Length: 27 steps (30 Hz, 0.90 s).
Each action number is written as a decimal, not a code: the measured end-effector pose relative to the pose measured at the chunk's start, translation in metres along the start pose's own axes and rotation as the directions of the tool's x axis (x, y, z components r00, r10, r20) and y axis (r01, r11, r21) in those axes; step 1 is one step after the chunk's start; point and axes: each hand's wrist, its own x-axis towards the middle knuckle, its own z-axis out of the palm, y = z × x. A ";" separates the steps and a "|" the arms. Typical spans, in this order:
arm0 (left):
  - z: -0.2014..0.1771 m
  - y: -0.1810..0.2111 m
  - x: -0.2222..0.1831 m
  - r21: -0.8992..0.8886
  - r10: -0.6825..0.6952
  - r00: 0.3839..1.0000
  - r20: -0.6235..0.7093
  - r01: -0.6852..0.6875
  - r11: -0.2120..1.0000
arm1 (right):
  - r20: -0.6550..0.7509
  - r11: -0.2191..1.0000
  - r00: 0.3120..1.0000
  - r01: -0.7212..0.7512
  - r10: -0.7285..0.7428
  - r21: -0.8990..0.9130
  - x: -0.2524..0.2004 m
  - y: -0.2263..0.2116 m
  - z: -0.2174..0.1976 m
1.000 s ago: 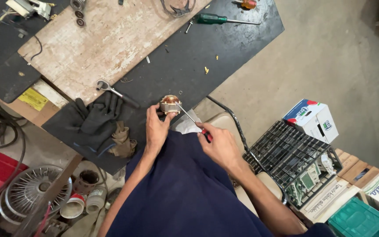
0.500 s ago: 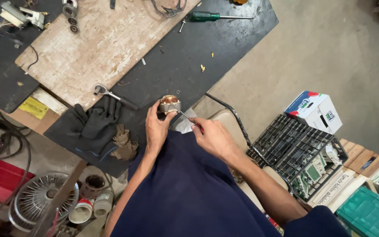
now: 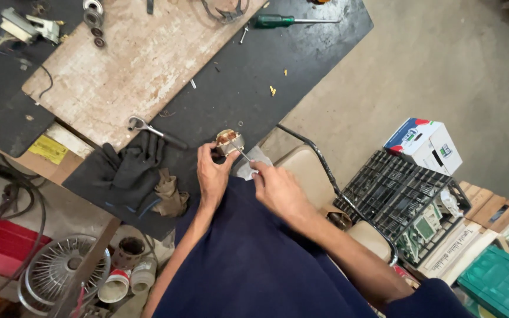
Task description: Repairing an electric motor component using a screwdriver
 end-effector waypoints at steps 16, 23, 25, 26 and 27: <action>0.006 -0.002 -0.007 0.011 0.042 0.997 -0.058 -0.041 0.999 | -0.169 0.994 0.981 0.084 -0.094 -0.068 0.034 0.026 0.065; 0.006 -0.001 -0.005 0.045 0.024 0.998 -0.053 -0.022 0.999 | -0.140 0.998 0.989 0.031 -0.040 -0.062 0.005 0.049 0.035; 0.006 0.001 -0.002 0.047 0.035 0.999 -0.036 -0.034 0.998 | -0.135 0.996 0.990 0.020 -0.032 -0.087 0.003 0.048 0.031; 0.008 -0.001 -0.001 0.048 0.030 0.999 -0.035 -0.029 0.998 | -0.102 0.998 0.995 0.012 -0.019 -0.068 0.001 0.043 0.028; 0.008 -0.004 -0.003 0.051 0.014 0.999 -0.042 -0.012 0.999 | -0.056 0.999 0.998 0.010 -0.013 -0.053 -0.001 0.037 0.027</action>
